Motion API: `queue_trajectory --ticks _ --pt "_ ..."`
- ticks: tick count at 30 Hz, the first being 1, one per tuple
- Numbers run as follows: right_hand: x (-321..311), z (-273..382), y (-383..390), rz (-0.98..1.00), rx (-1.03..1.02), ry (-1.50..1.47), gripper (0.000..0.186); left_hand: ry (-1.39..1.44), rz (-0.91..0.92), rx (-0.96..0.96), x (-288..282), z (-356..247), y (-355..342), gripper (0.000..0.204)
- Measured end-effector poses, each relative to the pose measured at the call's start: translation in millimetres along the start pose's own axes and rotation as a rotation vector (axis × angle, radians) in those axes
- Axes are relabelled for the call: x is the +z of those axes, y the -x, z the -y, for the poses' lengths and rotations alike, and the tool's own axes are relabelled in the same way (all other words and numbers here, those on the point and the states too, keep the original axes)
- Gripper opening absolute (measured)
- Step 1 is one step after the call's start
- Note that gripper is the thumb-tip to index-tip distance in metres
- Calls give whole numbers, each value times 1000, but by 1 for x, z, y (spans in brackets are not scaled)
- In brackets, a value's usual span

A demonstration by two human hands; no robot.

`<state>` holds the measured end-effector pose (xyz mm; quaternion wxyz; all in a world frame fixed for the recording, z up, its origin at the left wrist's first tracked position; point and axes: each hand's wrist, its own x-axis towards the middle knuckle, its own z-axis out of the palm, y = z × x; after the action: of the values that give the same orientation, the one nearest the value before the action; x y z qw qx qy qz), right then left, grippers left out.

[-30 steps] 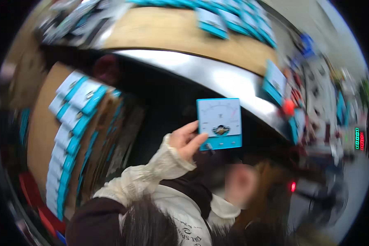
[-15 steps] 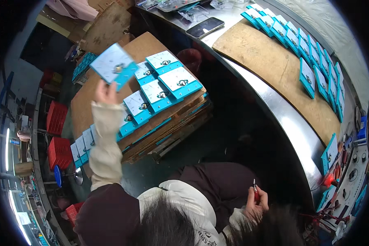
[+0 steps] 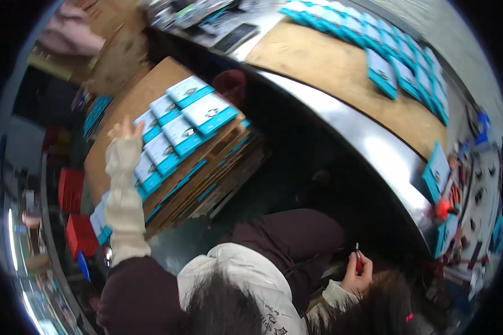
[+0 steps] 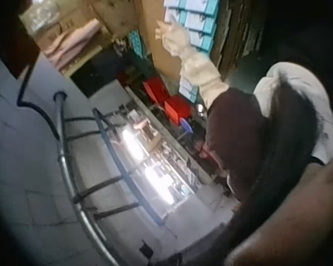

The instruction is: Testing analog voltmeters using a dedicated test rig and sorting them onto a stack.

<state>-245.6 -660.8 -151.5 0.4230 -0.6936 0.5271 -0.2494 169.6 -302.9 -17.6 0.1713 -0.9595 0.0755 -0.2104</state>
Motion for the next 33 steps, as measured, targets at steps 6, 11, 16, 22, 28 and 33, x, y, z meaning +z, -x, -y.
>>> queue_trajectory --ticks 6,11,16,22,28,33 --pt "5 16 -2 -52 -100 -150 17 1553 -63 214 -51 -159 -38 38" --pt "9 55 4 -68 -430 41 24 1498 75 692 -83 -342 -70 54" --pt "15 64 20 -60 -591 71 23 1132 212 514 -108 -448 -99 46" --pt "14 40 38 -144 -260 66 21 1227 -295 708 -78 -385 -30 27" --pt "19 58 25 -123 -88 8 20 2328 1224 123 -77 -311 56 51" --pt "36 93 8 -10 -444 -187 23 2332 1385 129 -92 -298 107 63"
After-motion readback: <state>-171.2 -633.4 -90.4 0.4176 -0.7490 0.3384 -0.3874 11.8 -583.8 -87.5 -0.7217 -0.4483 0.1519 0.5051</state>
